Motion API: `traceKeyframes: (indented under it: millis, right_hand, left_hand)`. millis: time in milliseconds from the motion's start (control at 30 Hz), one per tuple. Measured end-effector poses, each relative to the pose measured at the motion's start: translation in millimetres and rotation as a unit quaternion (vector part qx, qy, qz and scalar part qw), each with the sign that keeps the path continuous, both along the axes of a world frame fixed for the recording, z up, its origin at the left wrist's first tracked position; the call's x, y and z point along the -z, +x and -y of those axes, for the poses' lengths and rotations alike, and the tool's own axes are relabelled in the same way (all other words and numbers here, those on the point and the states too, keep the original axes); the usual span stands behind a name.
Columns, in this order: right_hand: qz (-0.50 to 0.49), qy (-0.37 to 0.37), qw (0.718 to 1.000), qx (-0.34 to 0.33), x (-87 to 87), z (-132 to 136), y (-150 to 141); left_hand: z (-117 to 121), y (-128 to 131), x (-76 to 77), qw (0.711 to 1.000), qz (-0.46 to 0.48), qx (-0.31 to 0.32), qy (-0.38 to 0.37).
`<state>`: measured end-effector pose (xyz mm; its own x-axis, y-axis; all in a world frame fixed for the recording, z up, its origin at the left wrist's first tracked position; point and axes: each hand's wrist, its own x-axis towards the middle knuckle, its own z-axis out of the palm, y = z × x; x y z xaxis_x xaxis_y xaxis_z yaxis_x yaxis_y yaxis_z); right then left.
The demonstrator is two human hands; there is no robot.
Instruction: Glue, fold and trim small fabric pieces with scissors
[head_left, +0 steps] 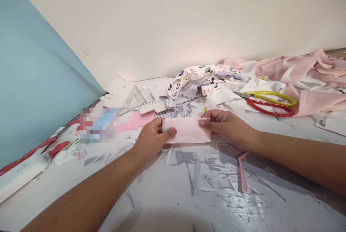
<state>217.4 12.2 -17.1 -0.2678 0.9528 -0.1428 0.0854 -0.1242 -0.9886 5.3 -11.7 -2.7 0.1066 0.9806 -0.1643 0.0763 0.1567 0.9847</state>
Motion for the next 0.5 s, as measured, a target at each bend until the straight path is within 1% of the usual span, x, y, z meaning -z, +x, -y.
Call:
traceKeyframes:
  millis: [267,400,500]
  right_hand:
    - [0.013,0.0,1.0,0.006,0.3,1.5,0.2]
    - [0.006,0.021,1.0,-0.007,1.9,-0.4,1.4]
    - [-0.018,0.01,1.0,-0.019,0.9,-1.0,2.2]
  left_hand:
    - [-5.6,-5.4,10.5,1.0,-0.007,-0.009,0.017]
    - [-3.9,-3.6,7.3,1.0,0.015,-0.015,0.015]
    - [-2.1,-1.3,3.6,0.999,0.029,-0.013,0.008]
